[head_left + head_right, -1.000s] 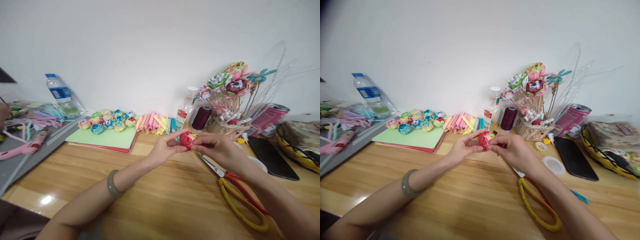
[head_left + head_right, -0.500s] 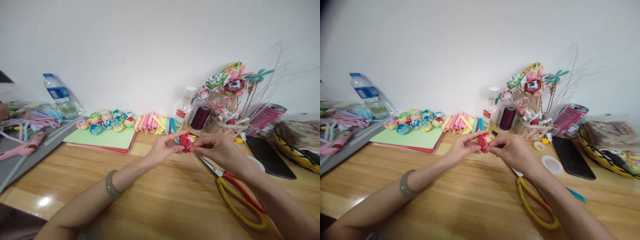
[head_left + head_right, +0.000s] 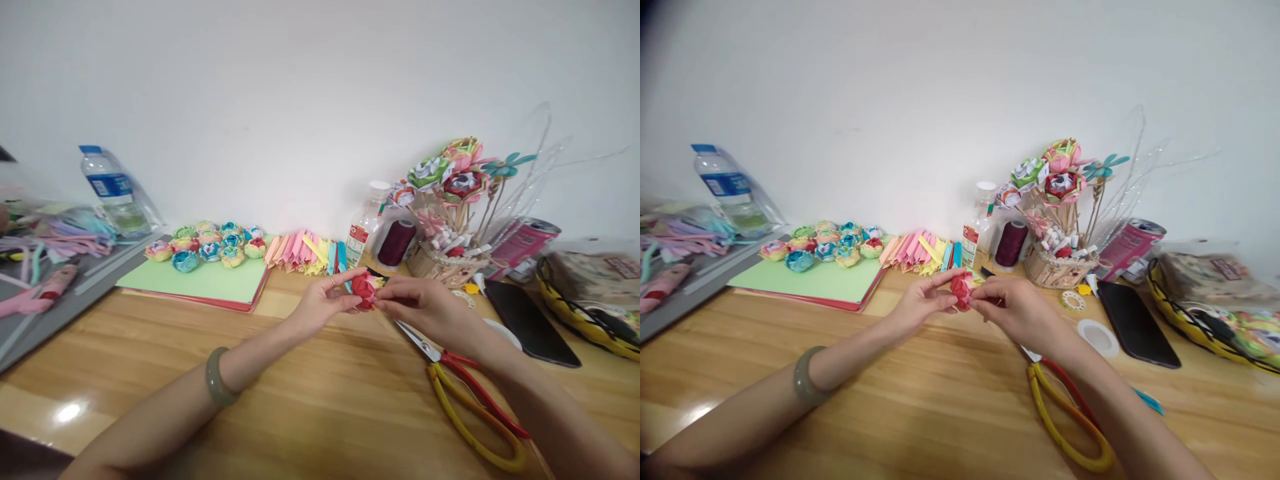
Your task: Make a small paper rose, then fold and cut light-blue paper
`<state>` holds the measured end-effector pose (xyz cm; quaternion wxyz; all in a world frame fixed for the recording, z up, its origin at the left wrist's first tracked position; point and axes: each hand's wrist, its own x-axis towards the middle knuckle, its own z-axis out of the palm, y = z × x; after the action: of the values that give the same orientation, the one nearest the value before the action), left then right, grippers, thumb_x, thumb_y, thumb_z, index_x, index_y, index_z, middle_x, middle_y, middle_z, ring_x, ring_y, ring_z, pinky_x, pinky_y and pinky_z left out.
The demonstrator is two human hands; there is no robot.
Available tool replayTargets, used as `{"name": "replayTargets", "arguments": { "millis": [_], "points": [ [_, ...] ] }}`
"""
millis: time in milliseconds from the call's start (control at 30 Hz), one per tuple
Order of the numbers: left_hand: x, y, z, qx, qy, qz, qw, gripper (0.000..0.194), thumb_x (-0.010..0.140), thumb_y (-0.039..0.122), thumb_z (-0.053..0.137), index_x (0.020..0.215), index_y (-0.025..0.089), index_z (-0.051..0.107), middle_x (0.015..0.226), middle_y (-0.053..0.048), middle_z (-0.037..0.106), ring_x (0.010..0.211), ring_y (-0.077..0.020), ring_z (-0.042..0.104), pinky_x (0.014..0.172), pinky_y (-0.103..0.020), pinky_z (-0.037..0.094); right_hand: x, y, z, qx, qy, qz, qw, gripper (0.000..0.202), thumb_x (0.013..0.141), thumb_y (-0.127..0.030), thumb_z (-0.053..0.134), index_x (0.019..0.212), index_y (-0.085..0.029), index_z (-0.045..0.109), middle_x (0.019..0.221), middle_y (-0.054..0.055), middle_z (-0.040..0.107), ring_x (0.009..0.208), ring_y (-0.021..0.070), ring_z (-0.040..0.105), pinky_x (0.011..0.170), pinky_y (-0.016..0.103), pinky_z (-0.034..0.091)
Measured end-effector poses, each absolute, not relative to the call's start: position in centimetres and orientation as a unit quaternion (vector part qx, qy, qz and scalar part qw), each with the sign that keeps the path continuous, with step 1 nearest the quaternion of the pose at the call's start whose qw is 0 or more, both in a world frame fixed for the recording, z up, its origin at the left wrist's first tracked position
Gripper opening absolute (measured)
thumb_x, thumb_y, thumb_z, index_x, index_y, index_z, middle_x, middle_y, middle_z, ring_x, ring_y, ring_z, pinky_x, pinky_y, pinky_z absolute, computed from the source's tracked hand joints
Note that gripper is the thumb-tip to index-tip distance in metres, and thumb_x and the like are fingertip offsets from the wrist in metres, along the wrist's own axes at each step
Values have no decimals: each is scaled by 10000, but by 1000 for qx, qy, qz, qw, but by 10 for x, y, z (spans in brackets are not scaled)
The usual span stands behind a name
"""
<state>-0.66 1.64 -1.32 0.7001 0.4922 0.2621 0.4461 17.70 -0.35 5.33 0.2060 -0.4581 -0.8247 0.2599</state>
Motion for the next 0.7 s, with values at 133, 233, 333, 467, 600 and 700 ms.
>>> {"name": "replayTargets", "arguments": {
  "millis": [133, 233, 333, 467, 600, 700],
  "points": [
    [-7, 17, -14, 502, 263, 436, 699, 561, 636, 251, 756, 1175, 223, 603, 823, -31, 723, 733, -154, 674, 690, -248, 497, 178, -5, 56, -462, -831, 247, 184, 268, 831, -325, 478, 771, -169, 686, 699, 44, 652, 629, 143, 571, 578, 251, 414],
    [-7, 17, -13, 511, 270, 432, 693, 559, 629, 252, 760, 1167, 223, 609, 837, -30, 718, 735, -155, 669, 688, -252, 490, 178, -6, 54, -478, -824, 230, 199, 242, 813, -307, 502, 732, -178, 690, 674, 32, 647, 591, 131, 560, 542, 240, 392],
    [-6, 16, -10, 511, 277, 427, 693, 569, 612, 267, 771, 1156, 201, 618, 812, -38, 716, 720, -157, 661, 684, -259, 486, 177, -7, 51, -492, -812, 230, 213, 207, 793, -280, 531, 704, -186, 693, 660, 21, 648, 585, 124, 563, 536, 232, 384],
    [-4, 14, -5, 503, 283, 418, 701, 580, 598, 258, 779, 1151, 185, 620, 803, -35, 713, 701, -140, 648, 678, -251, 480, 175, -6, 49, -503, -805, 223, 222, 188, 775, -272, 570, 647, -189, 680, 622, 9, 642, 566, 116, 552, 521, 224, 371],
    [-3, 14, -4, 501, 272, 423, 704, 541, 596, 219, 778, 1118, 191, 637, 809, -22, 709, 694, -119, 638, 665, -229, 479, 174, -6, 47, -504, -809, 199, 229, 170, 762, -272, 598, 632, -192, 673, 618, 4, 645, 554, 110, 546, 515, 222, 362],
    [-3, 13, -4, 498, 268, 432, 702, 524, 589, 208, 780, 1096, 190, 648, 821, -28, 707, 690, -122, 638, 656, -231, 483, 174, -6, 47, -505, -808, 189, 238, 166, 763, -266, 600, 630, -191, 665, 631, 5, 648, 568, 113, 553, 525, 222, 366]
  ]
}}
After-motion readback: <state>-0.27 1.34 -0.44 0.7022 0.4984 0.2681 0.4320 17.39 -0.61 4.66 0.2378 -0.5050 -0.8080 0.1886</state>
